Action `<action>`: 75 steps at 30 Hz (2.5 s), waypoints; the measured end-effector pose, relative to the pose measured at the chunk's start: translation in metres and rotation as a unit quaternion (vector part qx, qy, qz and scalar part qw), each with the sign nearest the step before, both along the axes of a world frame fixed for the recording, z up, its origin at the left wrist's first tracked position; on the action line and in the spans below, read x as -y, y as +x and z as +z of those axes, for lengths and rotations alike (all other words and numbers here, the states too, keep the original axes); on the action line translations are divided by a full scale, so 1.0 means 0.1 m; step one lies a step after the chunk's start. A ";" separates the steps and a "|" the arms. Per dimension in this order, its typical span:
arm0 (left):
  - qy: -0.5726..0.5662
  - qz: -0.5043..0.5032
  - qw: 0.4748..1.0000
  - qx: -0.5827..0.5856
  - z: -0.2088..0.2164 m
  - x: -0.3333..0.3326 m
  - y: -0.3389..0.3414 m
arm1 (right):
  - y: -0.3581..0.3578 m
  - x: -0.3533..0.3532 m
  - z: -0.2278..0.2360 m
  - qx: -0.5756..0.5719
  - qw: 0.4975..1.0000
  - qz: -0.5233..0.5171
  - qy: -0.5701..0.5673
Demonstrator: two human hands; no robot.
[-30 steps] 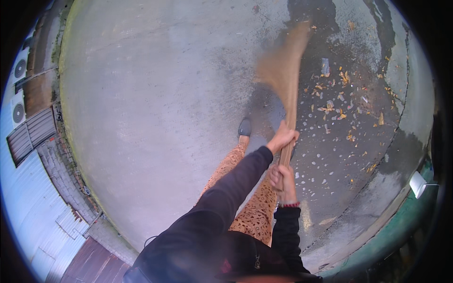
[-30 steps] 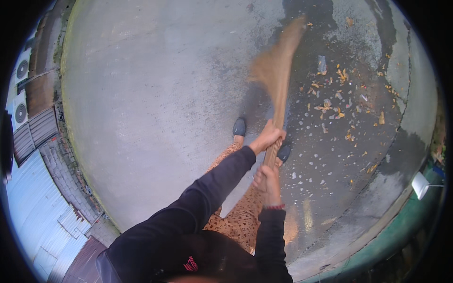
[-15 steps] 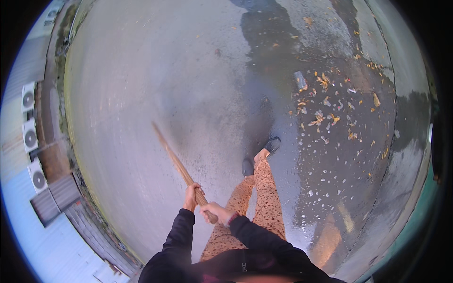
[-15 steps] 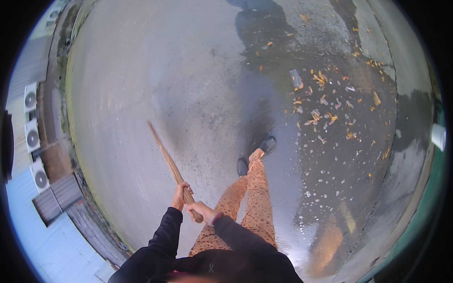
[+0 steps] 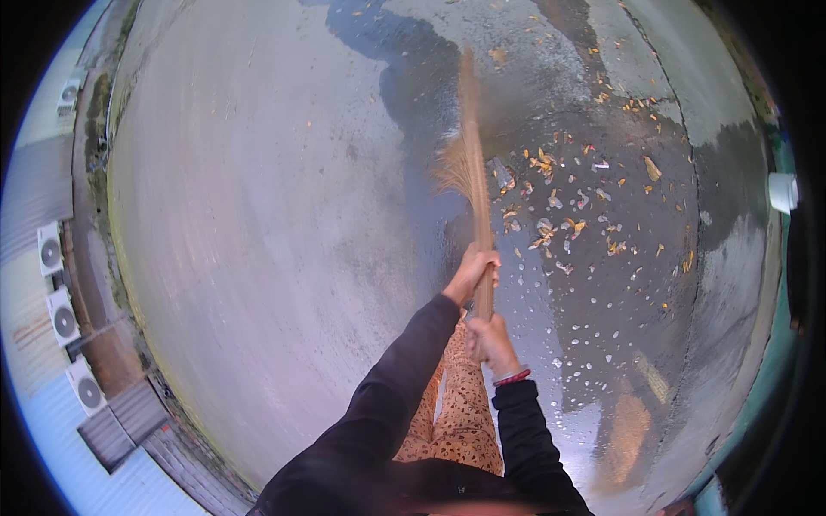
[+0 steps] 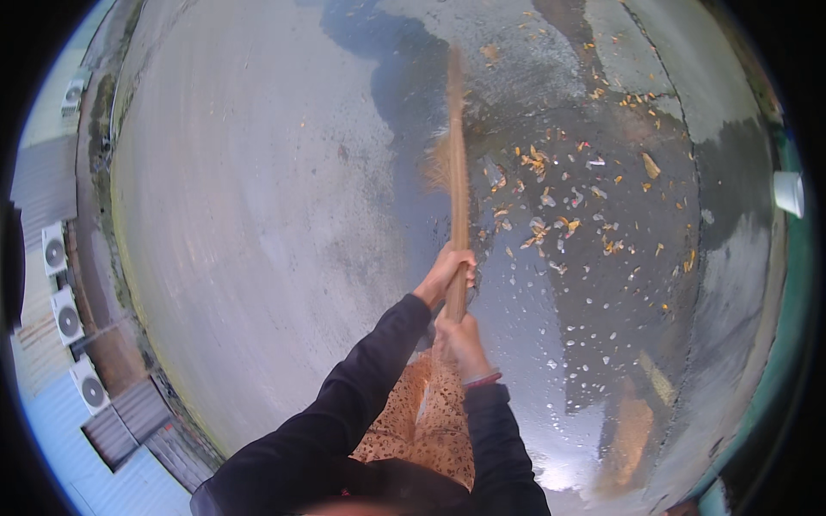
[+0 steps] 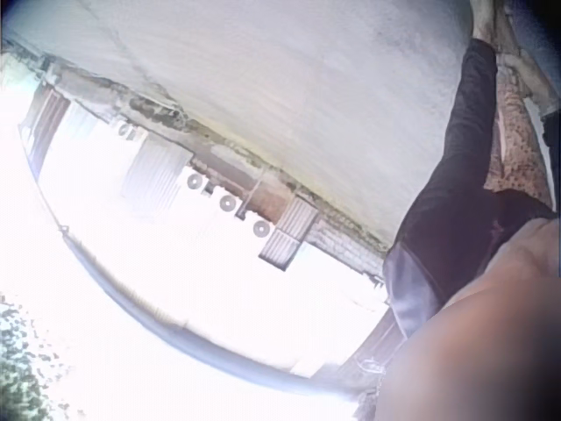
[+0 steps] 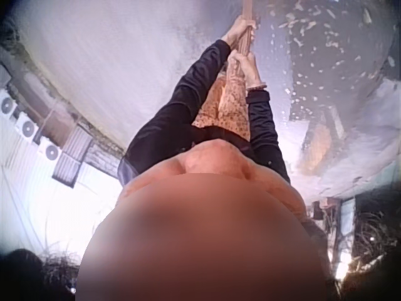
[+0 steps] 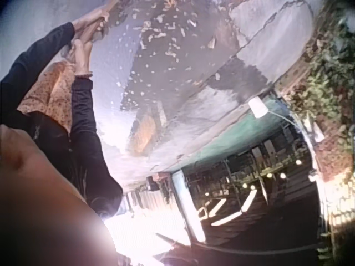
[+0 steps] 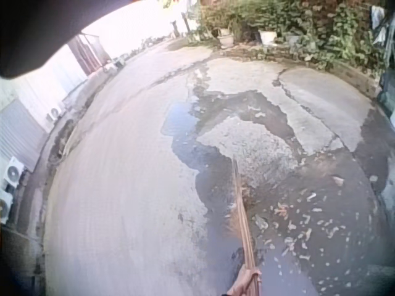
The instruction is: The person sweeps a wet concrete patio with a traditional broom, gathering scattered leaves and debris into a pile. The camera is head-mounted and shows the hands and broom throughout the task.
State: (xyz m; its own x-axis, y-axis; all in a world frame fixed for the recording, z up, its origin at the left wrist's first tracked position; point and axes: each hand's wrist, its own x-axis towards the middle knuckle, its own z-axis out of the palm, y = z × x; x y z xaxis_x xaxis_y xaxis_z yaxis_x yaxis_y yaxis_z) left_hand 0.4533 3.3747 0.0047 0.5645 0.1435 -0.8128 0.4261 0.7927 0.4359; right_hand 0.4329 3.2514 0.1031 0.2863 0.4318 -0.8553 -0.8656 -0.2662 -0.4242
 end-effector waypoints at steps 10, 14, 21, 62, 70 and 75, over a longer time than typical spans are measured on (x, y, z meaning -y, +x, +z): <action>-0.163 0.027 0.976 -0.142 0.40 0.57 -0.54 | -0.35 0.82 0.21 -0.162 0.986 -0.012 0.018; -0.074 -0.130 0.983 -0.103 0.16 0.47 0.08 | -0.16 0.57 0.04 -0.065 0.990 -0.123 0.014; -0.119 -0.412 0.903 -0.023 0.49 0.47 0.13 | -0.85 0.14 0.18 -0.048 0.903 -0.415 0.100; -0.154 -0.380 0.821 -0.397 0.55 -3.22 -1.78 | -2.26 -3.64 0.48 -0.209 0.833 -0.490 0.145; 0.050 -0.404 0.909 -0.090 0.91 -2.16 -1.27 | -2.30 -2.57 0.39 0.035 0.854 -0.468 0.223; -0.116 -0.677 0.714 -0.135 1.06 -1.45 -2.20 | -3.23 -2.72 0.85 0.037 0.746 -0.665 0.019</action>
